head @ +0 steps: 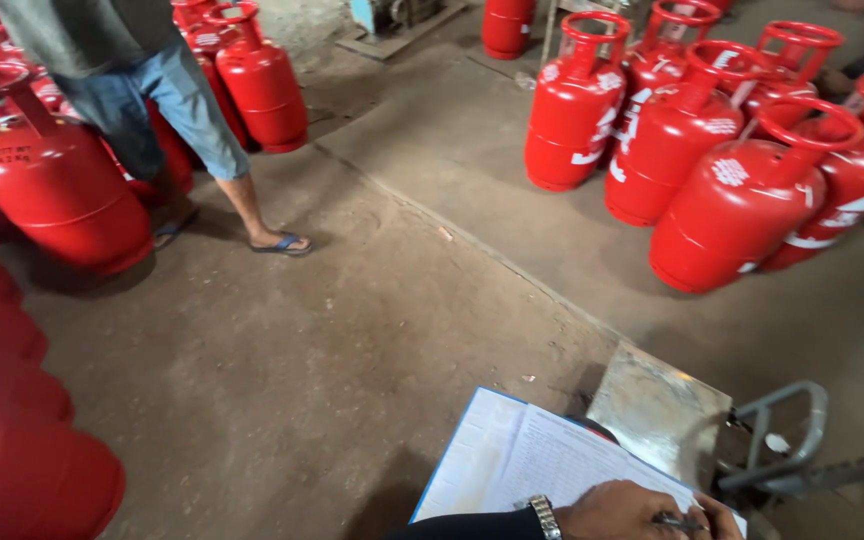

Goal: Weighing red gas cylinders on a digital scale and recording the weights in a logbook.

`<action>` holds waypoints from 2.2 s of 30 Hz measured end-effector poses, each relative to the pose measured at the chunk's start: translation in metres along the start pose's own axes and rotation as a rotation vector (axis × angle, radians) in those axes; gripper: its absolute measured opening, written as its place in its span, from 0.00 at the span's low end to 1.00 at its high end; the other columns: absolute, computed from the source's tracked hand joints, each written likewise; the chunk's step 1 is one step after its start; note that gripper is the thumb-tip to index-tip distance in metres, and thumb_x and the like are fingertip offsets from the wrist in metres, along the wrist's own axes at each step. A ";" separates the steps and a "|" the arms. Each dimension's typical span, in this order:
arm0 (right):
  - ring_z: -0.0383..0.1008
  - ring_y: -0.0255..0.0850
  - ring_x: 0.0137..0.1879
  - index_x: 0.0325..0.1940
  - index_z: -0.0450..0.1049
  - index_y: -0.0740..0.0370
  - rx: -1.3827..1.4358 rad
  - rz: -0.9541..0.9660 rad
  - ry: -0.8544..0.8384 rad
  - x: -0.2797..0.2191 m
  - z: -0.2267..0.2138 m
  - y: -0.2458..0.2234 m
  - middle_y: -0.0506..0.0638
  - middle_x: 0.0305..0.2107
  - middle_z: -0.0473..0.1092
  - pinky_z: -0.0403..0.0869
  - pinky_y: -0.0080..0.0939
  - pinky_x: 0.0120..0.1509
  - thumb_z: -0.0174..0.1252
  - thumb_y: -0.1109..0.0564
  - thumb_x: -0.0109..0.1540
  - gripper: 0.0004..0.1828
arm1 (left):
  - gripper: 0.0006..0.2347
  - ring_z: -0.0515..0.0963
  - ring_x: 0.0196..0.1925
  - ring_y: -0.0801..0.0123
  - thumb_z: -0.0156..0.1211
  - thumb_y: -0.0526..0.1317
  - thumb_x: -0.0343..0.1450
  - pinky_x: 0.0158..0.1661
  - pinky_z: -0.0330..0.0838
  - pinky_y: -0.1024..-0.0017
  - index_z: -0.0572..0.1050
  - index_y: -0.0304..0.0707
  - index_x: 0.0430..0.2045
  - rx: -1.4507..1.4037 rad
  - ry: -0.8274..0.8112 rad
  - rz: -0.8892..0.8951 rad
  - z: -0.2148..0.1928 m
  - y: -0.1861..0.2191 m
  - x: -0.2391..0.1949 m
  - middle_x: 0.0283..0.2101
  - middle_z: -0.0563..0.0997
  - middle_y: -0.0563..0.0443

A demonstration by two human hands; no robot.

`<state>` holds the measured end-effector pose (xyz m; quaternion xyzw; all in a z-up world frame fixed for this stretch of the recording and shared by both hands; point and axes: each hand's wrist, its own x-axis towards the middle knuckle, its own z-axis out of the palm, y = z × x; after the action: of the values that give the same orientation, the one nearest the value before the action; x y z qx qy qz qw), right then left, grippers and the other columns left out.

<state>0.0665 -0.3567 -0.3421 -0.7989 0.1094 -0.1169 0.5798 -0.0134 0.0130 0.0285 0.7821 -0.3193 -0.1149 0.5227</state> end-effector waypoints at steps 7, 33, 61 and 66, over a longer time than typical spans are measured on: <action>0.77 0.41 0.43 0.57 0.74 0.72 0.046 -0.004 0.021 -0.057 0.010 -0.138 0.59 0.37 0.77 0.74 0.39 0.49 0.58 0.60 0.67 0.16 | 0.17 0.84 0.36 0.47 0.57 0.52 0.75 0.41 0.74 0.55 0.79 0.37 0.43 0.010 -0.086 -0.081 -0.006 0.010 0.002 0.32 0.83 0.38; 0.78 0.41 0.45 0.58 0.78 0.68 -0.113 0.104 0.134 -0.089 0.018 -0.215 0.62 0.37 0.78 0.74 0.38 0.51 0.57 0.62 0.68 0.15 | 0.18 0.83 0.37 0.47 0.57 0.53 0.74 0.40 0.75 0.54 0.80 0.40 0.47 0.045 -0.042 -0.092 -0.008 0.020 -0.001 0.34 0.83 0.38; 0.69 0.33 0.30 0.51 0.77 0.67 -0.015 0.110 0.185 -0.137 0.039 -0.359 0.49 0.25 0.74 0.69 0.34 0.35 0.56 0.59 0.64 0.13 | 0.17 0.64 0.70 0.47 0.52 0.50 0.77 0.62 0.56 0.46 0.76 0.38 0.54 0.587 0.575 0.436 -0.204 0.079 0.160 0.62 0.73 0.38; 0.72 0.37 0.31 0.53 0.77 0.67 -0.086 0.087 0.176 -0.143 0.040 -0.376 0.52 0.26 0.76 0.71 0.37 0.37 0.56 0.58 0.64 0.16 | 0.16 0.68 0.64 0.53 0.55 0.49 0.75 0.59 0.58 0.45 0.75 0.40 0.50 0.743 0.250 0.394 -0.212 0.093 0.214 0.54 0.76 0.46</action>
<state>-0.0423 -0.1619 -0.0043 -0.8043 0.1993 -0.1565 0.5375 0.2248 0.0153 0.2353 0.8491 -0.4161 0.2052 0.2525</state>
